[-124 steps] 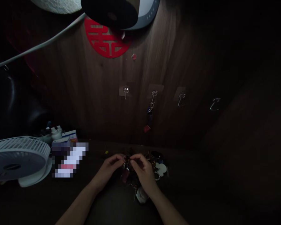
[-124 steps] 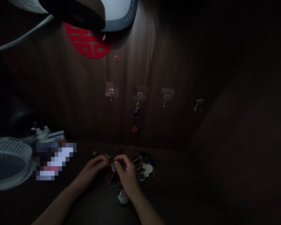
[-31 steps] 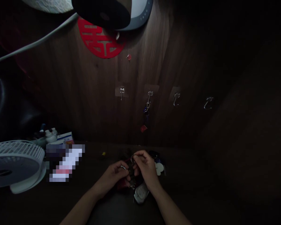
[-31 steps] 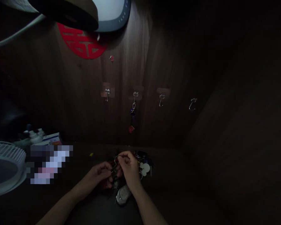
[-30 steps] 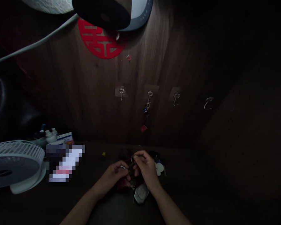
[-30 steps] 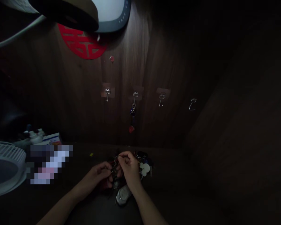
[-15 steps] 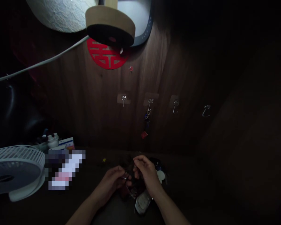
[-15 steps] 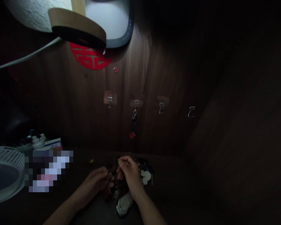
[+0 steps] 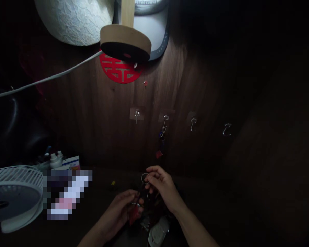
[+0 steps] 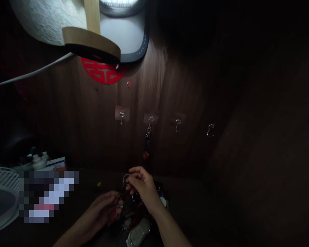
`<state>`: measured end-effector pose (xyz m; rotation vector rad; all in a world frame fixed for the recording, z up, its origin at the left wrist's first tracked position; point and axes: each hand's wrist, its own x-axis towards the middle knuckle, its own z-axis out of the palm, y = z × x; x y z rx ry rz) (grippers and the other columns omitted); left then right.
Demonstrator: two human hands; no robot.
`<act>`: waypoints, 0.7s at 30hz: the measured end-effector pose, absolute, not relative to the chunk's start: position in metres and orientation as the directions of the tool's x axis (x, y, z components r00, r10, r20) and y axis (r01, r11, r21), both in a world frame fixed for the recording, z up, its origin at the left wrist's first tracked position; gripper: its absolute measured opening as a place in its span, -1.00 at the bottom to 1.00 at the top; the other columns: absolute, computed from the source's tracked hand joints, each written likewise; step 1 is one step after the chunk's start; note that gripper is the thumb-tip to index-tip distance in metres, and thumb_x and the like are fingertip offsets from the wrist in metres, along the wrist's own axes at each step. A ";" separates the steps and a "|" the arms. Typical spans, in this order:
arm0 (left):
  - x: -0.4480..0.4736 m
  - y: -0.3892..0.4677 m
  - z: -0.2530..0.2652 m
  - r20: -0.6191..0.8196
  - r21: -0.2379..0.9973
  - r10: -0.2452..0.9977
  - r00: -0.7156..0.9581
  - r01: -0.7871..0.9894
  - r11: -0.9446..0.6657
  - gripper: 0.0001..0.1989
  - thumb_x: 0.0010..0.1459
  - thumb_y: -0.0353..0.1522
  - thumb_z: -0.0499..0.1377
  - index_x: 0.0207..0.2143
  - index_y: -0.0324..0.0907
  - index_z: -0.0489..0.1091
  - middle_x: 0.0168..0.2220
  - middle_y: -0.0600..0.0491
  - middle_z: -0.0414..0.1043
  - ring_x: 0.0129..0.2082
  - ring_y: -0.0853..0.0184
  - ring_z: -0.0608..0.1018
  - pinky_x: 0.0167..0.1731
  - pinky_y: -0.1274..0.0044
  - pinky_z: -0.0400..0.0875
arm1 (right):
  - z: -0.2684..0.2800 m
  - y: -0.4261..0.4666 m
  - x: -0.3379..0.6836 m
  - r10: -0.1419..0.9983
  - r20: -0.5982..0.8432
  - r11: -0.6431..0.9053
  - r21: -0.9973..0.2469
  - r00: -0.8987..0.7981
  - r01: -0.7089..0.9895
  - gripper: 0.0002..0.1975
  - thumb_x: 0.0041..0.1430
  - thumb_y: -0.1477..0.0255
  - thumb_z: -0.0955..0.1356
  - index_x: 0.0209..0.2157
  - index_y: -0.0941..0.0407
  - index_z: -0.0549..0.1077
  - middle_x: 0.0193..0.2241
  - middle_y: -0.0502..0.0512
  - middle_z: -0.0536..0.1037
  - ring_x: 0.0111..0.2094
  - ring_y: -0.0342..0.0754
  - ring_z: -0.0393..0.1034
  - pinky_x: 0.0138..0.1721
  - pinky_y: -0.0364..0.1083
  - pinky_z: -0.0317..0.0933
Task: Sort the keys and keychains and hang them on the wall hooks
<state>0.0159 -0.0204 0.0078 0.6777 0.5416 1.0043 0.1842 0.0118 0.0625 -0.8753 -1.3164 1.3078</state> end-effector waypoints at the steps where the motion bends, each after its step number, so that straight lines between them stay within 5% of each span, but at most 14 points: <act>1: 0.016 -0.021 0.008 -0.098 0.728 0.888 0.449 -0.576 0.371 -0.81 0.03 -0.33 0.28 -0.32 -0.25 0.44 -0.39 -0.02 0.53 -0.46 0.35 0.55 -0.40 0.53 0.38 | 0.065 0.014 0.186 0.966 0.181 0.151 -0.974 -0.186 -0.166 -0.74 0.00 0.34 0.41 -0.25 0.11 0.41 -0.46 -0.01 0.52 -0.53 -0.16 0.41 -0.58 -0.22 0.19; 8: 0.018 -0.021 0.007 -0.122 0.779 0.886 0.448 -0.510 0.365 -0.73 -0.05 -0.28 0.34 -0.30 -0.21 0.46 -0.39 0.05 0.51 -0.48 0.41 0.54 -0.39 0.56 0.36 | 0.082 0.031 0.204 0.961 0.265 0.258 -0.962 -0.080 -0.090 -0.79 -0.02 0.31 0.42 -0.34 0.14 0.48 -0.42 0.08 0.57 -0.47 -0.14 0.40 -0.52 -0.20 0.21; 21: 0.023 -0.021 -0.012 -0.161 0.896 0.858 0.487 -0.294 0.334 -0.58 -0.12 -0.13 0.33 -0.23 -0.17 0.46 -0.30 -0.01 0.54 -0.35 0.24 0.56 -0.24 0.43 0.34 | 0.122 0.066 0.228 0.914 0.377 0.406 -0.863 0.152 -0.302 -0.78 -0.10 0.34 0.46 -0.37 0.11 0.47 -0.49 0.00 0.54 -0.48 -0.18 0.38 -0.55 -0.25 0.20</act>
